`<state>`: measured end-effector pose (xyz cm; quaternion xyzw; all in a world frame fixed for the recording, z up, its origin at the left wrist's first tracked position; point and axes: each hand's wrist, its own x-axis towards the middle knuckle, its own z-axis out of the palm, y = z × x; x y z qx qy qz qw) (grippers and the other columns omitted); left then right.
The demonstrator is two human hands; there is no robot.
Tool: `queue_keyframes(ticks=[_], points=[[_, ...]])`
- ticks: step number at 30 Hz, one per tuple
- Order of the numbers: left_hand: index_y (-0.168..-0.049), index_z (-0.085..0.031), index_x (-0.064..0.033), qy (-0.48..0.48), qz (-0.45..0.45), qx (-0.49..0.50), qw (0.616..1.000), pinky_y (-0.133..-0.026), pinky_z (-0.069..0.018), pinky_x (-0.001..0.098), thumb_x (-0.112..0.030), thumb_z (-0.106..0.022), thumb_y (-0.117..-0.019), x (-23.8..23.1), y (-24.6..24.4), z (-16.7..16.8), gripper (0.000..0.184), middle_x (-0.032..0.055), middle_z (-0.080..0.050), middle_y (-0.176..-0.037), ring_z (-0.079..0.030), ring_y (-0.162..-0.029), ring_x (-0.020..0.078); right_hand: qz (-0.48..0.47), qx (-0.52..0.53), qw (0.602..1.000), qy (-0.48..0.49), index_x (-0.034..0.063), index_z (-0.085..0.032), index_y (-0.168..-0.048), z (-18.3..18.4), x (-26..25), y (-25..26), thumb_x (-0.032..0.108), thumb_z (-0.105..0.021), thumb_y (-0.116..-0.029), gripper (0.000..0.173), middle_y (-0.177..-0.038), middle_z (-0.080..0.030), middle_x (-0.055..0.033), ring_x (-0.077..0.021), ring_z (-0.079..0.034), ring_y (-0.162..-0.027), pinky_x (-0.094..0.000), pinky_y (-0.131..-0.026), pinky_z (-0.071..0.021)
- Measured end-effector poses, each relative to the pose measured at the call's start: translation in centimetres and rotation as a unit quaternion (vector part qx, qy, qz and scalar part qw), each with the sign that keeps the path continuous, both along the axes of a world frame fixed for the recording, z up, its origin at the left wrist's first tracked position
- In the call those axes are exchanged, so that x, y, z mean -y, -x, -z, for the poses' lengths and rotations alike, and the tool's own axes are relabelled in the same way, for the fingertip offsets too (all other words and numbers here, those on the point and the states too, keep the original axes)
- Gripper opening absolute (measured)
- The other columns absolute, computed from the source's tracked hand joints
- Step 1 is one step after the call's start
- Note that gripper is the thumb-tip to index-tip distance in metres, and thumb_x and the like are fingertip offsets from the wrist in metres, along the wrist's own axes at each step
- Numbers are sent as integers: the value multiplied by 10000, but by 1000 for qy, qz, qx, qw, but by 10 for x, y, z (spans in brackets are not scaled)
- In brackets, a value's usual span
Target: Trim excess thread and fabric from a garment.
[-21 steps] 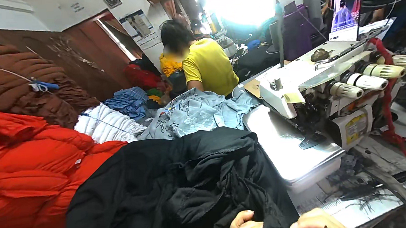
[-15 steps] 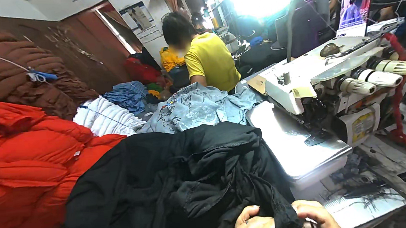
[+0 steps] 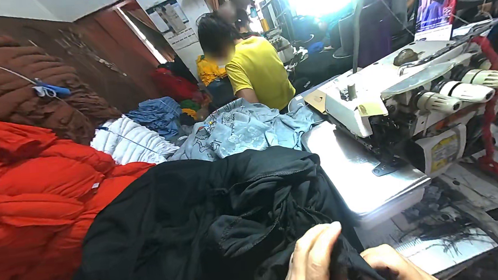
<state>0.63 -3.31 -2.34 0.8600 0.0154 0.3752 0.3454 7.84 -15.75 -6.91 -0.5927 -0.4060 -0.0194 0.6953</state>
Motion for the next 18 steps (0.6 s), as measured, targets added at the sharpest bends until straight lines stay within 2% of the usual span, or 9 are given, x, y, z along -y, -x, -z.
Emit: queue_keyframes(ticks=[3, 6, 9, 11, 12, 14, 15, 18], points=[[-1111, -686, 89, -13, 5, 19, 1000, -1073, -408, 169, 52, -583, -926, -2, -5, 4, 216, 204, -672, -1139, -593, -1196, 102, -15, 9, 1000, -15, -130, -628, -929, 1, 2, 0, 7, -598, -992, 154, -933, -676, -211, -79, -653, -955, -150, -898, -492], [-1045, -735, 40, 26, 20, 15, 999, -1079, -426, 200, 18, -573, -964, -12, -2, 6, 183, 128, -723, -1099, -611, -1192, 80, -65, -5, 997, -33, -100, -616, -963, 2, 8, -8, 98, -560, -1044, 222, -938, -654, -153, -21, -618, -955, -136, -882, -477], [-978, -756, 53, 90, 80, -41, 992, -1019, -483, 202, 31, -633, -927, -24, 4, 2, 135, 102, -750, -1015, -658, -1089, 61, -109, -85, 990, -34, 19, -636, -1001, 0, 15, -21, 216, -536, -1061, 228, -945, -651, 51, 101, -583, -933, -114, -850, -482], [-920, -730, 72, 107, 134, -81, 982, -989, -474, 198, -58, -633, -967, -33, 8, -1, 169, 104, -733, -962, -644, -1052, 54, -113, -166, 979, -27, 159, -628, -1010, -4, 16, -27, 178, -556, -1042, 82, -911, -641, 197, 132, -590, -865, -115, -781, -502], [-894, -714, 88, 117, 152, -97, 977, -980, -469, 201, -83, -613, -983, -35, 9, -1, 218, 109, -725, -942, -638, -1039, 52, -118, -201, 972, -28, 212, -623, -1018, -5, 15, -31, 151, -560, -1033, 89, -894, -643, 231, 129, -601, -834, -118, -754, -512], [-867, -698, 96, 158, 166, -112, 967, -937, -476, 187, -91, -580, -993, -38, 8, 1, 254, 82, -715, -919, -626, -997, 13, -123, -222, 967, -29, 251, -631, -1013, -5, 12, -38, 140, -562, -1029, 132, -871, -645, 247, 123, -607, -802, -115, -729, -516], [-873, -701, 77, 190, 167, -111, 961, -911, -489, 168, -92, -572, -998, -39, 8, 3, 247, 37, -711, -918, -621, -974, -27, -123, -209, 970, -23, 245, -639, -1008, -5, 12, -40, 158, -568, -1029, 114, -871, -641, 245, 128, -600, -801, -108, -729, -511], [-887, -744, -55, 289, 151, -108, 939, -809, -524, 142, -86, -553, -997, -37, 8, 3, 222, -117, -706, -885, -624, -871, -93, -112, -142, 983, 17, 152, -653, -985, -4, 13, -45, 183, -574, -1028, 95, -878, -620, 203, 150, -566, -820, -84, -740, -485]])
